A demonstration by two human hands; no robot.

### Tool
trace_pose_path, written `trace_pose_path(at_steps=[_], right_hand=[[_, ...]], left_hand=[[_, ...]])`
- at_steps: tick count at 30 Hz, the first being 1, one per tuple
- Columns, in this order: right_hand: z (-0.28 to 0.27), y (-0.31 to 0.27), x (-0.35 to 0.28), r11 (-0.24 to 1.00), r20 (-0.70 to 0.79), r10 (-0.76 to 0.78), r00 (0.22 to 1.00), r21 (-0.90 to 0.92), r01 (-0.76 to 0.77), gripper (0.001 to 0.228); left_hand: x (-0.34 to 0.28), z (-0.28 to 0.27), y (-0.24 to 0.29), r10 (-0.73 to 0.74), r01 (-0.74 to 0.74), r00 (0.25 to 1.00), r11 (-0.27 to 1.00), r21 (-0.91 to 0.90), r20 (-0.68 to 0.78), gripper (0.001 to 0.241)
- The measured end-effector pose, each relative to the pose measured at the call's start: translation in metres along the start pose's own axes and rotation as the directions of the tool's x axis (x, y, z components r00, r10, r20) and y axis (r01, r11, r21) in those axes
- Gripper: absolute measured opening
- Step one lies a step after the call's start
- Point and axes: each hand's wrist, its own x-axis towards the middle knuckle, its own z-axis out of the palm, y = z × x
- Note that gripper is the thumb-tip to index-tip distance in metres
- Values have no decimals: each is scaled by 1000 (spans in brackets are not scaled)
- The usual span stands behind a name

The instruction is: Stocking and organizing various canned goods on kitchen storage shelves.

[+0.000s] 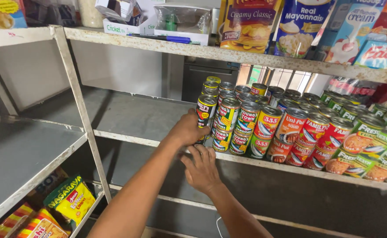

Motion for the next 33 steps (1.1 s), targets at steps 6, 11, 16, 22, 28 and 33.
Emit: trace_pose_path(at_steps=[6, 11, 16, 22, 28, 33], right_hand=[[17, 10, 11, 990, 214, -140, 967, 27, 138, 35], [27, 8, 35, 997, 293, -58, 954, 65, 41, 34], [33, 1, 33, 993, 189, -12, 982, 115, -10, 33], [47, -5, 27, 990, 54, 71, 996, 117, -77, 42], [46, -8, 26, 992, 46, 96, 994, 81, -99, 48], [40, -11, 29, 925, 42, 232, 972, 298, -234, 48]], left_hand=[[-5, 5, 10, 10, -9, 1000, 999, -51, 23, 66], [5, 5, 10, -53, 55, 997, 998, -38, 48, 70], [9, 16, 5, -135, 141, 988, 986, -87, 71, 76], [1, 22, -1, 26, 44, 986, 907, -419, 162, 40], [3, 32, -14, 124, 1, 978, 802, -597, 169, 52], [-15, 12, 12, -136, 152, 983, 978, -140, 120, 90]])
